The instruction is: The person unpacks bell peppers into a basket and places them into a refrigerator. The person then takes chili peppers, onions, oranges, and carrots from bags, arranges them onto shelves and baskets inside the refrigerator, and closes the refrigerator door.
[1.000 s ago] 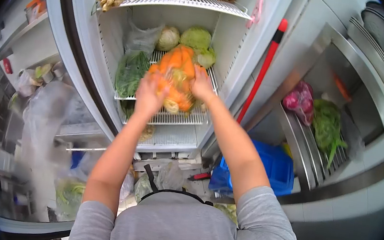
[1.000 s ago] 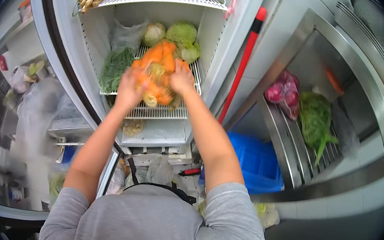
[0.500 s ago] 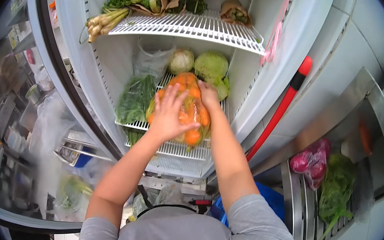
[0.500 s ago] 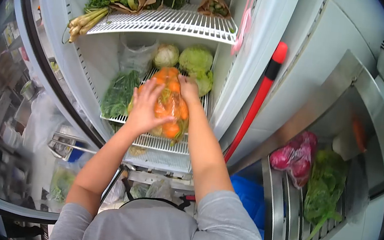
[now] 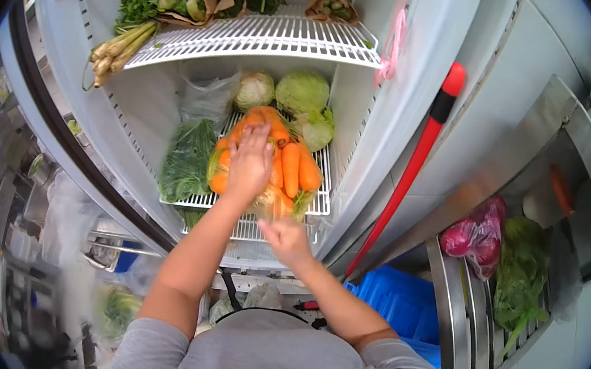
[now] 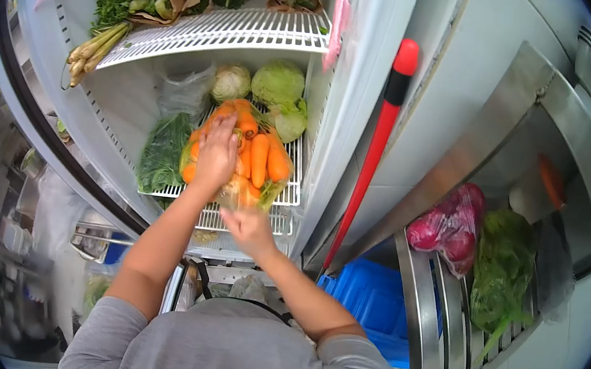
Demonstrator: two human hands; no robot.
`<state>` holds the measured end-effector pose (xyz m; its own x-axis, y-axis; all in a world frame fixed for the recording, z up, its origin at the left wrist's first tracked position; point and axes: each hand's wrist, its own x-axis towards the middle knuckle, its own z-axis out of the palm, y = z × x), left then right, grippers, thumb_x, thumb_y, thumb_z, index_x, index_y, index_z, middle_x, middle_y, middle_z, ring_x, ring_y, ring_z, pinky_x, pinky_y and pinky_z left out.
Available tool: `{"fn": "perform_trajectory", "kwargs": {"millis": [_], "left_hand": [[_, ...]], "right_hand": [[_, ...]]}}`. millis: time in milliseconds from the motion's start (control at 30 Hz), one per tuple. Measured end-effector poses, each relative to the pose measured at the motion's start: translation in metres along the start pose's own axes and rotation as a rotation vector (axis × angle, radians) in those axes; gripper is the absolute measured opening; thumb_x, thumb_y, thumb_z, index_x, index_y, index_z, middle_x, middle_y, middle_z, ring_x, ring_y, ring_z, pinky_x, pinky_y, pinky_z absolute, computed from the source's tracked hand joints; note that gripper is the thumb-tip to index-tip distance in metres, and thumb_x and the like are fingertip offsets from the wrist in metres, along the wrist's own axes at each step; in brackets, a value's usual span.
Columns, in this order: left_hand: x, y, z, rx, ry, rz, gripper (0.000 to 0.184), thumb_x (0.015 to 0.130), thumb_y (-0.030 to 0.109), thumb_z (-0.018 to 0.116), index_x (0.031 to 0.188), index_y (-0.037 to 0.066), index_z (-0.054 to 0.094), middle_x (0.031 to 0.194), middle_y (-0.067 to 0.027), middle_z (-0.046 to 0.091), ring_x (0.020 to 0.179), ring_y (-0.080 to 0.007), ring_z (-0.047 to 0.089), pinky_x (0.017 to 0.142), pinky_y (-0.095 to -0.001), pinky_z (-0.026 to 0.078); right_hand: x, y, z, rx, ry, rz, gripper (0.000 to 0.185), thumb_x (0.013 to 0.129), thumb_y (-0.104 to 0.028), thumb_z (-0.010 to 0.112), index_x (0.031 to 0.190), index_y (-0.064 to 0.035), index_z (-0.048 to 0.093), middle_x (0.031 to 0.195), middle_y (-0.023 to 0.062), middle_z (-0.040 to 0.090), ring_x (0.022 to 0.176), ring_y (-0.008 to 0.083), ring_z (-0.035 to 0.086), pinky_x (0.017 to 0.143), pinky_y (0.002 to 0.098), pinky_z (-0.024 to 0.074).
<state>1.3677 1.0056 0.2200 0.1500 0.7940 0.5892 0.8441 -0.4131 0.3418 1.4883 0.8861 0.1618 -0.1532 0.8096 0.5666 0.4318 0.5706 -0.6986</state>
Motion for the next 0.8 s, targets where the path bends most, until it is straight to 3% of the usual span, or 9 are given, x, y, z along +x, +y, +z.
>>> {"fn": "perform_trajectory", "kwargs": {"millis": [133, 167, 200, 267, 333, 433, 533, 633, 800], "left_hand": [[-0.019, -0.005, -0.022, -0.002, -0.057, 0.409, 0.022, 0.089, 0.027, 0.056, 0.101, 0.010, 0.063, 0.128, -0.0101, 0.053, 0.133, -0.0293, 0.037, 0.112, -0.0573, 0.012], [-0.023, -0.003, -0.031, 0.017, -0.118, 0.557, 0.021, 0.087, 0.028, 0.059, 0.092, 0.009, 0.065, 0.124, -0.0095, 0.057, 0.132, -0.0284, 0.038, 0.112, -0.0572, 0.011], [-0.035, -0.003, -0.030, -0.014, -0.108, 0.590, 0.023, 0.081, 0.029, 0.067, 0.077, 0.008, 0.060, 0.108, -0.0064, 0.062, 0.121, -0.0263, 0.048, 0.109, -0.0532, 0.022], [-0.057, -0.011, -0.033, -0.048, -0.098, 0.575, 0.023, 0.079, 0.029, 0.068, 0.077, 0.007, 0.059, 0.103, -0.0055, 0.062, 0.112, -0.0253, 0.052, 0.103, -0.0487, 0.030], [-0.066, -0.009, -0.038, -0.059, -0.029, 0.581, 0.024, 0.076, 0.028, 0.070, 0.078, 0.006, 0.059, 0.102, -0.0048, 0.061, 0.099, -0.0247, 0.054, 0.091, -0.0425, 0.039], [-0.075, -0.004, -0.043, -0.092, 0.009, 0.512, 0.026, 0.073, 0.026, 0.072, 0.074, 0.005, 0.058, 0.102, -0.0064, 0.061, 0.100, -0.0286, 0.055, 0.088, -0.0432, 0.040], [-0.082, -0.013, -0.056, -0.074, 0.096, 0.454, 0.026, 0.073, 0.025, 0.072, 0.070, 0.004, 0.056, 0.100, -0.0082, 0.059, 0.098, -0.0306, 0.054, 0.086, -0.0420, 0.040], [-0.103, -0.046, -0.068, 0.073, 0.272, 0.204, 0.027, 0.073, 0.025, 0.074, 0.066, 0.005, 0.058, 0.092, -0.0093, 0.057, 0.092, -0.0295, 0.054, 0.082, -0.0405, 0.041], [-0.129, -0.070, -0.036, -0.060, 0.222, -0.117, 0.027, 0.077, 0.019, 0.071, 0.067, 0.000, 0.054, 0.084, -0.0125, 0.052, 0.082, -0.0312, 0.050, 0.075, -0.0415, 0.040]], "right_hand": [[-0.045, 0.044, -0.026, 0.262, -0.455, 0.689, 0.034, 0.087, -0.028, 0.064, 0.065, -0.0010, 0.064, 0.060, 0.0079, 0.061, 0.054, 0.0151, 0.059, 0.053, 0.0316, 0.0461], [-0.040, 0.044, -0.042, 0.393, -0.386, 0.687, 0.029, 0.087, -0.026, 0.064, 0.073, -0.0013, 0.067, 0.060, 0.0051, 0.062, 0.053, 0.0103, 0.057, 0.052, 0.0278, 0.0463], [-0.024, 0.028, -0.065, 0.376, -0.291, 0.705, 0.026, 0.086, -0.026, 0.064, 0.079, -0.0014, 0.068, 0.059, 0.0071, 0.061, 0.052, 0.0111, 0.057, 0.051, 0.0273, 0.0457], [0.000, 0.023, -0.071, 0.185, 0.265, 0.490, 0.023, 0.086, -0.023, 0.063, 0.080, -0.0005, 0.066, 0.064, 0.0131, 0.062, 0.055, 0.0162, 0.060, 0.052, 0.0319, 0.0465], [0.039, -0.012, -0.076, -0.110, 0.396, 0.395, 0.025, 0.085, -0.022, 0.063, 0.096, 0.0005, 0.063, 0.074, 0.0175, 0.065, 0.064, 0.0247, 0.064, 0.057, 0.0333, 0.0487], [0.073, -0.007, -0.043, -0.415, 0.145, 0.368, 0.043, 0.083, -0.021, 0.063, 0.118, 0.0022, 0.053, 0.090, 0.0222, 0.066, 0.074, 0.0314, 0.064, 0.062, 0.0340, 0.0501], [0.065, 0.073, -0.001, -0.103, 0.180, 0.234, 0.056, 0.083, -0.018, 0.064, 0.131, 0.0022, 0.042, 0.098, 0.0194, 0.066, 0.077, 0.0255, 0.065, 0.063, 0.0320, 0.0504], [0.043, 0.041, -0.034, 0.694, 0.247, 0.581, 0.051, 0.086, -0.013, 0.061, 0.132, 0.0020, 0.043, 0.102, 0.0117, 0.065, 0.078, 0.0138, 0.062, 0.062, 0.0268, 0.0477], [0.047, -0.017, -0.062, 0.785, 0.337, 0.376, 0.050, 0.087, -0.012, 0.061, 0.133, -0.0003, 0.044, 0.096, 0.0052, 0.060, 0.070, 0.0039, 0.050, 0.059, 0.0164, 0.0370]]}}
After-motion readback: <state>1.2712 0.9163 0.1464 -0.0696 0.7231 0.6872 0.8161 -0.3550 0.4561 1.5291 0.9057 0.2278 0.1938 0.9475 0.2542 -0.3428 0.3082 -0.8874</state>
